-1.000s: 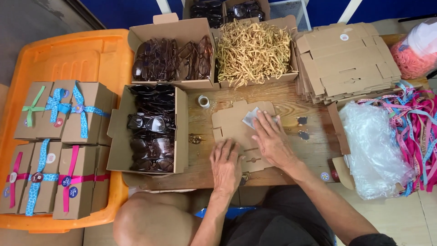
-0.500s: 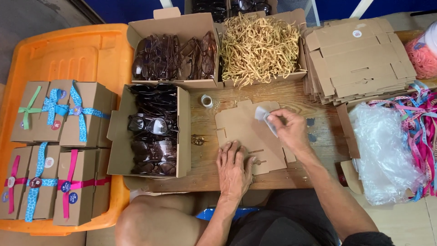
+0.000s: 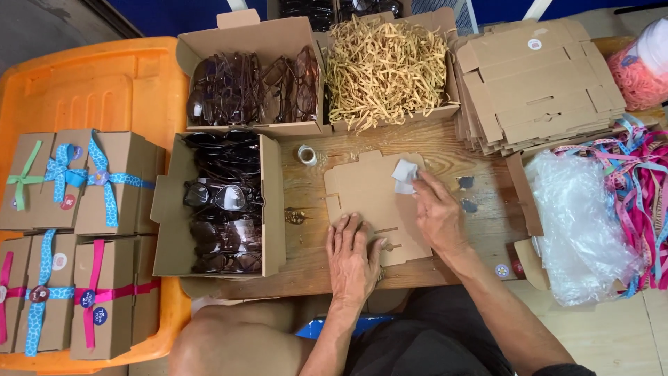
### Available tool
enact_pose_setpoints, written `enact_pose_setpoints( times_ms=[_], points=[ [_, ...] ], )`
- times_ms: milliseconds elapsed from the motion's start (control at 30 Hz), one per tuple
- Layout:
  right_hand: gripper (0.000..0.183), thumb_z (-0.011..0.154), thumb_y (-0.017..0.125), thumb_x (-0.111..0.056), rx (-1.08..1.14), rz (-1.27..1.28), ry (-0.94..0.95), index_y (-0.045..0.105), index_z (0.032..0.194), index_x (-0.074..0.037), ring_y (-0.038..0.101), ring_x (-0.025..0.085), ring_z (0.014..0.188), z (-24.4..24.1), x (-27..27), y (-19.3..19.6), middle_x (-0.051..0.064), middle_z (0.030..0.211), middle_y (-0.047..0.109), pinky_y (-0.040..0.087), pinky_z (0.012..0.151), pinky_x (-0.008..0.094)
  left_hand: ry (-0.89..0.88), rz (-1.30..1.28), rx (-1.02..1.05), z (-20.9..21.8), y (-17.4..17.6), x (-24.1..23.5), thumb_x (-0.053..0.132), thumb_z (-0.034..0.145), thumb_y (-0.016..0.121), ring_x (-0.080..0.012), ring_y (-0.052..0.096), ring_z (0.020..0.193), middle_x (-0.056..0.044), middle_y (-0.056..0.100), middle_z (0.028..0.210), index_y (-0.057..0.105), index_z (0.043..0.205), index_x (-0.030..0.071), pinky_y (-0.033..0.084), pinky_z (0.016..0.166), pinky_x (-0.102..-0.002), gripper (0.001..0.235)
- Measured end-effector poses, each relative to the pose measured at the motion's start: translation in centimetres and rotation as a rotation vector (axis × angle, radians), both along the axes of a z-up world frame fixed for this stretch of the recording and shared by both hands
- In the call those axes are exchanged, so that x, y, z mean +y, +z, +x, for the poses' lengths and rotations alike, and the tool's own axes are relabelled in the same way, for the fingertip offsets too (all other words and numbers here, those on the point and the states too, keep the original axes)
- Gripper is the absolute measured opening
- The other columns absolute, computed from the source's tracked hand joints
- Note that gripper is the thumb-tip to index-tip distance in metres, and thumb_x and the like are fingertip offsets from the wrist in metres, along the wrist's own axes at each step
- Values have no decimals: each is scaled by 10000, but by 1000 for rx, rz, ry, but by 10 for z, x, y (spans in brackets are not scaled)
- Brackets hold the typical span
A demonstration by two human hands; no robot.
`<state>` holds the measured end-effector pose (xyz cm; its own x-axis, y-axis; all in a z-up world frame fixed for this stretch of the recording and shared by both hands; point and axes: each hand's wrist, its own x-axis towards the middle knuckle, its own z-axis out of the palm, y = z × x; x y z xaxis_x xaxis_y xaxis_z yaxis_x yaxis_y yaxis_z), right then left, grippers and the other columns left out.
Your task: A person is seen folding a small cardboard box and then filling it with shredded paper packing material at a gift wrapping station.
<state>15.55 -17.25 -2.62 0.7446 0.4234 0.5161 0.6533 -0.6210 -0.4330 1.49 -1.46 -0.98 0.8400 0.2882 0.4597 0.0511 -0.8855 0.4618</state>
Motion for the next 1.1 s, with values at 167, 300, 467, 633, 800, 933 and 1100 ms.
enact_pose_setpoints(
  times_ms=[167, 300, 467, 633, 800, 933, 1100],
  points=[
    [174, 939, 699, 24, 405, 409, -117, 753, 1081, -60, 699, 189, 933, 15, -8, 18, 75, 984, 733, 574, 813, 301, -2, 1, 3, 0, 2, 0, 405, 901, 738, -332, 563, 1298, -121, 614, 1318, 651, 1184, 82, 379, 1124, -553, 438],
    [179, 965, 662, -4, 667, 654, -109, 744, 1113, -63, 610, 61, 881, 15, -5, 47, 53, 911, 725, 558, 804, 271, 1, -10, 17, -2, 3, -1, 403, 906, 733, -329, 556, 1306, -116, 612, 1320, 650, 1187, 86, 372, 1128, -552, 432],
    [120, 974, 698, -20, 257, 347, -120, 771, 1067, -45, 738, 301, 856, 23, -11, 16, 136, 924, 749, 575, 719, 355, 1, -3, 23, -2, 1, -1, 412, 914, 722, -328, 555, 1310, -116, 614, 1321, 655, 1180, 84, 373, 1128, -551, 428],
    [87, 941, 757, -126, -37, 181, 4, 782, 1023, -138, 699, 239, 917, 25, -8, -8, 13, 1002, 677, 576, 831, 337, 4, 3, 25, -1, -2, -1, 418, 916, 722, -329, 551, 1313, -116, 611, 1322, 659, 1178, 81, 376, 1125, -557, 432],
    [90, 977, 663, -252, 109, -62, 167, 710, 934, -190, 667, 286, 823, 29, -1, 3, 34, 875, 619, 563, 770, 366, -1, 0, 43, -3, -1, -1, 423, 918, 715, -324, 532, 1332, -113, 598, 1329, 645, 1187, 88, 363, 1137, -552, 436],
    [169, 1027, 608, -263, 110, -102, 119, 706, 912, -187, 663, 278, 787, 32, 2, 0, 41, 852, 609, 549, 738, 337, 0, -3, 48, -4, -2, -1, 433, 923, 709, -322, 532, 1330, -113, 599, 1325, 646, 1182, 86, 359, 1141, -550, 438],
    [118, 976, 637, -189, 451, -113, 134, 729, 913, -151, 691, 346, 809, 55, -13, -18, 104, 859, 701, 553, 742, 415, 1, -4, 44, -4, -1, -1, 432, 916, 717, -322, 531, 1328, -111, 596, 1322, 646, 1182, 87, 361, 1144, -550, 442]
  ],
)
